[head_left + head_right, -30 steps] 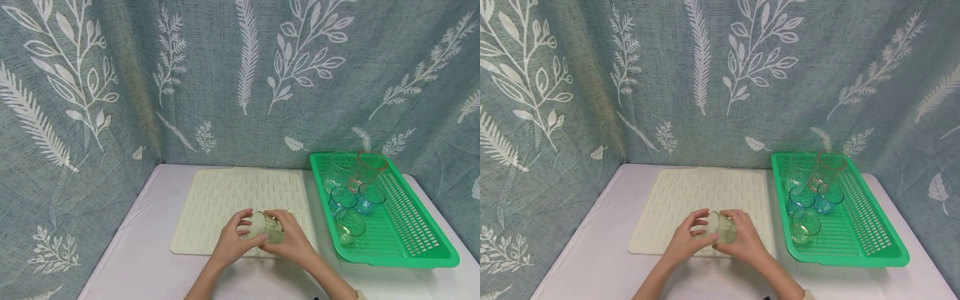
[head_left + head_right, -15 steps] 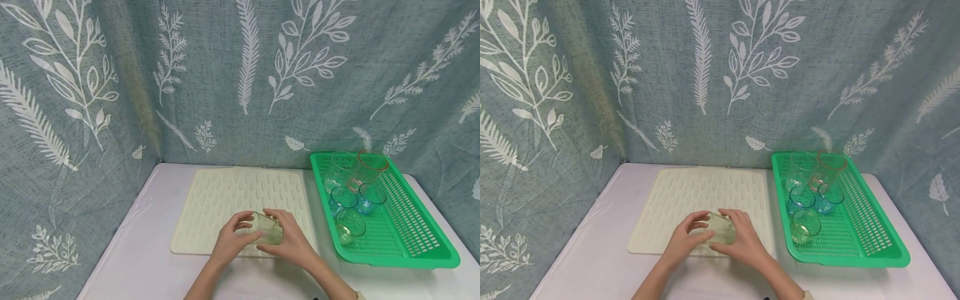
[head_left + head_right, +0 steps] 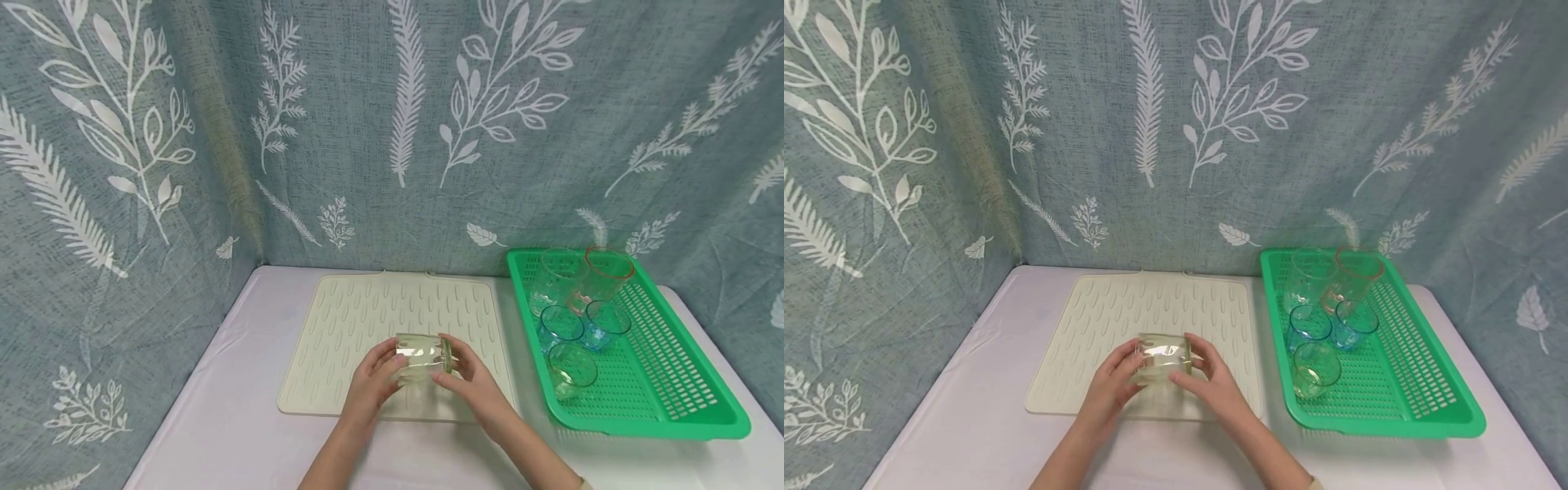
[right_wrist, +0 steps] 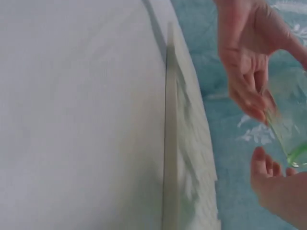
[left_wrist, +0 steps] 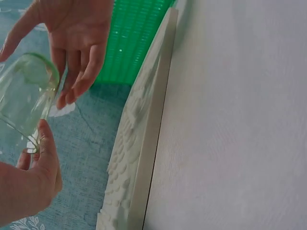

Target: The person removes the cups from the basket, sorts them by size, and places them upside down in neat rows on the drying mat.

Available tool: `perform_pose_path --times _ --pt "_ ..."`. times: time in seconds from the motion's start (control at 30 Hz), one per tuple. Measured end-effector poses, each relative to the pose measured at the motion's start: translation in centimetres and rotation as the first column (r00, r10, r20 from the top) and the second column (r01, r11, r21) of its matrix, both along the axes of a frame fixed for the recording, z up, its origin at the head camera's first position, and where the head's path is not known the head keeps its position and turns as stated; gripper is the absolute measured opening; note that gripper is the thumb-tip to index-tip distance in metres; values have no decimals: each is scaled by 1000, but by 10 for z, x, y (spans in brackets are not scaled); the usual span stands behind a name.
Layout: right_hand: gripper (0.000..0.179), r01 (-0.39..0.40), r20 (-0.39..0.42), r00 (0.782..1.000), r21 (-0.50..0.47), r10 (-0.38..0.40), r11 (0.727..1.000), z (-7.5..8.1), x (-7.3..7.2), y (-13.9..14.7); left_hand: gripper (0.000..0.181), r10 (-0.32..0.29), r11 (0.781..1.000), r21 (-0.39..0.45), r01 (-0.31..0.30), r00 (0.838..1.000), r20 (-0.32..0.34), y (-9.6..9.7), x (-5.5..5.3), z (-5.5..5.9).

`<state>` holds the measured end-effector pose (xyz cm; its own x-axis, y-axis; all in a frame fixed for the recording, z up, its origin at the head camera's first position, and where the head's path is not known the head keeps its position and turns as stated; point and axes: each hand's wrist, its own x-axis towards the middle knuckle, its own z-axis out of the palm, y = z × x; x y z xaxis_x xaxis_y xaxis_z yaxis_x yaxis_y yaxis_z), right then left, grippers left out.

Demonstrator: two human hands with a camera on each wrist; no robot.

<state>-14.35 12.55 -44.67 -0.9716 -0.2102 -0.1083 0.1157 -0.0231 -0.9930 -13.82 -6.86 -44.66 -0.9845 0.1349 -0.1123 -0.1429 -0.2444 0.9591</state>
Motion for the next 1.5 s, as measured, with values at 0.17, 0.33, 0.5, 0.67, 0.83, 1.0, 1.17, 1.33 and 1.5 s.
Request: perform_pose_path --times 0.17,0.33,0.5,0.67,0.83,1.0,1.17,1.33,1.5 --pt "64 10 127 991 -293 28 956 2 0 -6 65 -1 994 112 2 1000 -9 -1 0 2" --pt "56 56 176 984 -432 23 900 5 1 -14 65 11 989 148 -11 1000 5 -1 -1 4" --pt "50 88 200 980 -443 2 892 4 1 -18 66 2 987 161 -4 1000 14 -1 -1 4" --pt "47 95 215 977 -432 0 897 3 -1 -19 64 -43 998 36 44 999 -24 -10 -3 -2" --pt "39 106 217 976 -386 -21 916 3 -5 -18 54 22 955 -290 -56 993 -119 -31 -18 -9" --pt "39 141 232 971 -354 -60 924 4 -11 -16 50 183 840 -484 -246 967 -175 -64 -45 -9" --pt "49 162 239 967 -307 -89 938 3 -15 -15 58 279 767 -570 -295 953 -117 -103 -68 -15" --pt "51 156 233 968 -270 -92 950 0 -19 -15 67 320 783 -566 -259 947 9 -128 -80 -27" --pt "51 149 224 970 -242 -94 959 -3 -24 -16 71 299 838 -502 -214 950 94 -137 -84 -33"
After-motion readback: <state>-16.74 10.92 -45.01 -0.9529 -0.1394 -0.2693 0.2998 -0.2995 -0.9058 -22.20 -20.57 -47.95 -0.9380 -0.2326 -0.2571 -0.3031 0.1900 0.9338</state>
